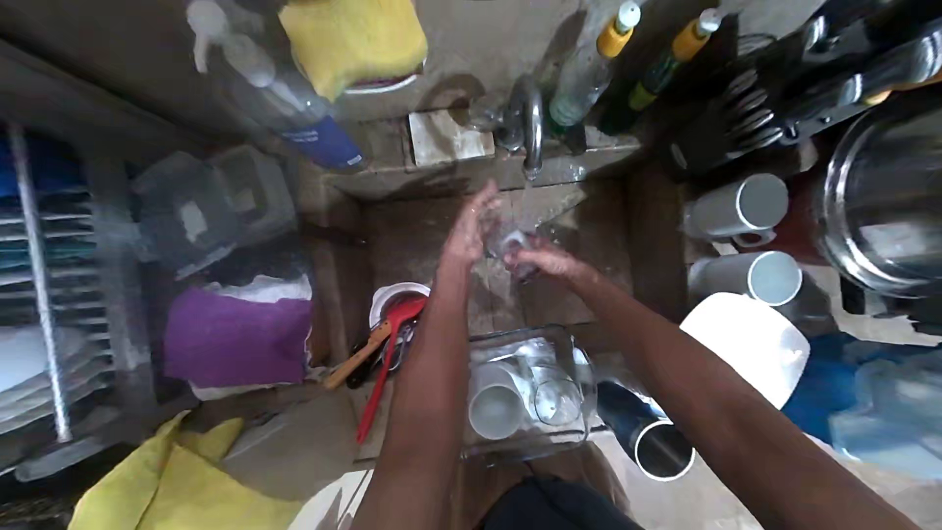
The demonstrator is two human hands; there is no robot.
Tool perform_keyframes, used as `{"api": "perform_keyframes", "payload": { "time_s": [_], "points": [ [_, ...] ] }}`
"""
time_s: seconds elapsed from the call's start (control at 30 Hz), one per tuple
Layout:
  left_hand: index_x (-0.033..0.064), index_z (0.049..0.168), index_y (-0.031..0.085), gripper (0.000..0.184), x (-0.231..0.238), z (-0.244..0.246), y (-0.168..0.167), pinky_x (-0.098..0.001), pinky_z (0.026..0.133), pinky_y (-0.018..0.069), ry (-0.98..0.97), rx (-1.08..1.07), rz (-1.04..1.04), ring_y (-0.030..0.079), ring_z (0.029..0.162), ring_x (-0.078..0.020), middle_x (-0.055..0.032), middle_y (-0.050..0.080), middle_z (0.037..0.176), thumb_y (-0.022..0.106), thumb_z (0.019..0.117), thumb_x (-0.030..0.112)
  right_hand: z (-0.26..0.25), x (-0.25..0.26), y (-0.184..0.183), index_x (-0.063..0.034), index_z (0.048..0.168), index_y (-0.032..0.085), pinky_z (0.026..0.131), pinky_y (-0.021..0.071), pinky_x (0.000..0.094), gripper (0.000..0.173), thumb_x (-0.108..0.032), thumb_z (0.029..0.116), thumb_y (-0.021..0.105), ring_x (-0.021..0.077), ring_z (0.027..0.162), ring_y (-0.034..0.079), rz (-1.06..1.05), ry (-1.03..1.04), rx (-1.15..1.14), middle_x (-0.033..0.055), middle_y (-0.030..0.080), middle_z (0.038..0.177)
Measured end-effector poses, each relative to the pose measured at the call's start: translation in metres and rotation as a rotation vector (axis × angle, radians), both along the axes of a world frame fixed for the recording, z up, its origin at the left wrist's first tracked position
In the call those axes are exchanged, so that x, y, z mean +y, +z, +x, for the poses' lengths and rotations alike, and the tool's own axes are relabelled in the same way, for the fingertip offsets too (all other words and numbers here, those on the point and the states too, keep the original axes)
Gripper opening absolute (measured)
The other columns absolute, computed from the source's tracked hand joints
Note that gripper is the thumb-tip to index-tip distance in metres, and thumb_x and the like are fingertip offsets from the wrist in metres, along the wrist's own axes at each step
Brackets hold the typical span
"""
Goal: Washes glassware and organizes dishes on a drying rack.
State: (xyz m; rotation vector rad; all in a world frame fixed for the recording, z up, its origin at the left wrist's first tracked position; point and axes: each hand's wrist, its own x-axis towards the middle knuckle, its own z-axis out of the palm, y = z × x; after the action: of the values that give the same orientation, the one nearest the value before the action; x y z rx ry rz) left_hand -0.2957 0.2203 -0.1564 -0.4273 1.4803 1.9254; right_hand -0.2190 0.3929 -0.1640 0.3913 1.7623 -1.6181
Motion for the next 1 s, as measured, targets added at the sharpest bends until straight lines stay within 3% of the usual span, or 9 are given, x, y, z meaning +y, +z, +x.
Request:
{"api": "perform_keyframes", "payload": {
  "time_s": [0.03, 0.1, 0.17, 0.3, 0.43, 0.57, 0.8, 0.9, 1.0],
  "points": [
    [0.0103, 0.144, 0.051, 0.058, -0.003, -0.018, 0.013, -0.0431, 0.091, 0.0553, 0.086, 0.033, -0.068, 0.065, 0.111, -0.024, -0.0109, 0.063, 0.131, 0.039, 0.1077, 0.053, 0.001, -0.001, -0.003, -0.0061, 0.141, 0.056, 0.098, 0.055, 0.0473, 0.06, -0.026, 0.0883, 0.078, 0.0258, 0.11, 0.067, 0.107, 0.055, 0.088, 0.0169, 0.067, 0.125],
    [0.0059, 0.141, 0.052, 0.062, -0.002, -0.057, 0.038, -0.0414, 0.081, 0.0583, 0.178, 0.09, -0.244, 0.068, 0.094, -0.0244, -0.0145, 0.067, 0.119, 0.03, 0.1098, 0.054, 0.007, -0.003, -0.008, -0.007, 0.139, 0.056, 0.1, 0.0527, 0.0524, 0.071, -0.028, 0.079, 0.087, 0.0293, 0.114, 0.065, 0.24, 0.059, 0.169, 0.0192, 0.065, 0.126],
    [0.0059, 0.134, 0.056, 0.064, 0.004, -0.094, 0.058, -0.0343, 0.065, 0.056, 0.107, 0.148, -0.443, 0.065, 0.073, -0.0191, -0.012, 0.068, 0.103, 0.03, 0.1084, 0.059, 0.013, -0.005, -0.013, -0.0084, 0.139, 0.056, 0.095, 0.0548, 0.0512, 0.074, -0.026, 0.0755, 0.089, 0.0281, 0.109, 0.066, 0.272, -0.029, 0.183, 0.0181, 0.067, 0.122],
    [0.0139, 0.125, 0.062, 0.056, 0.019, -0.14, 0.066, -0.0285, 0.055, 0.0493, -0.144, 0.228, -0.634, 0.053, 0.059, -0.0131, -0.0046, 0.058, 0.085, 0.043, 0.1041, 0.062, 0.016, 0.0, -0.017, -0.0153, 0.15, 0.048, 0.1, 0.0547, 0.0512, 0.088, -0.021, 0.0726, 0.09, 0.0271, 0.118, 0.065, 0.288, -0.052, 0.184, 0.0155, 0.065, 0.133],
    [0.0143, 0.121, 0.061, 0.038, 0.026, -0.15, 0.069, -0.0236, 0.053, 0.0445, -0.183, 0.123, -0.677, 0.047, 0.058, -0.009, -0.0008, 0.053, 0.084, 0.059, 0.1006, 0.046, 0.016, 0.002, -0.018, -0.0137, 0.148, 0.049, 0.1, 0.0553, 0.0481, 0.088, -0.018, 0.0693, 0.09, 0.0239, 0.117, 0.065, 0.253, -0.096, 0.205, 0.0139, 0.066, 0.131],
    [0.0146, 0.115, 0.058, 0.033, 0.02, -0.15, 0.068, -0.0196, 0.05, 0.0441, -0.143, 0.016, -0.522, 0.047, 0.054, -0.0072, 0.0004, 0.051, 0.077, 0.063, 0.0987, 0.043, 0.014, 0.0, -0.016, -0.0127, 0.144, 0.051, 0.095, 0.0585, 0.0424, 0.084, -0.013, 0.0679, 0.088, 0.0198, 0.112, 0.067, 0.172, -0.117, 0.253, 0.0109, 0.067, 0.127],
    [0.0161, 0.131, 0.056, 0.045, 0.021, -0.142, 0.059, -0.0222, 0.048, 0.0457, -0.109, 0.072, -0.538, 0.05, 0.053, -0.0093, -0.0018, 0.055, 0.08, 0.062, 0.0996, 0.049, -0.004, -0.006, -0.014, -0.0114, 0.145, 0.048, 0.091, 0.0597, 0.046, 0.088, -0.011, 0.0673, 0.088, 0.0246, 0.107, 0.068, 0.143, -0.179, 0.259, 0.0155, 0.067, 0.124],
    [0.0148, 0.136, 0.056, 0.051, 0.018, -0.134, 0.055, -0.026, 0.055, 0.0509, -0.057, 0.155, -0.582, 0.056, 0.061, -0.0122, -0.006, 0.061, 0.094, 0.053, 0.1034, 0.054, -0.007, -0.007, -0.009, -0.013, 0.144, 0.05, 0.081, 0.062, 0.0459, 0.07, -0.017, 0.0822, 0.082, 0.0268, 0.102, 0.069, 0.005, -0.28, 0.084, 0.0149, 0.066, 0.123],
    [0.0094, 0.127, 0.065, 0.051, 0.011, -0.111, 0.042, -0.0383, 0.069, 0.0546, 0.126, 0.28, -0.672, 0.063, 0.076, -0.0195, -0.0104, 0.067, 0.103, 0.041, 0.1082, 0.051, -0.011, -0.012, 0.004, -0.0175, 0.138, 0.053, 0.07, 0.0601, 0.0452, 0.045, -0.044, 0.1019, 0.055, 0.0275, 0.094, 0.068, -0.249, -0.364, -0.222, 0.0119, 0.065, 0.119]
  ]
}}
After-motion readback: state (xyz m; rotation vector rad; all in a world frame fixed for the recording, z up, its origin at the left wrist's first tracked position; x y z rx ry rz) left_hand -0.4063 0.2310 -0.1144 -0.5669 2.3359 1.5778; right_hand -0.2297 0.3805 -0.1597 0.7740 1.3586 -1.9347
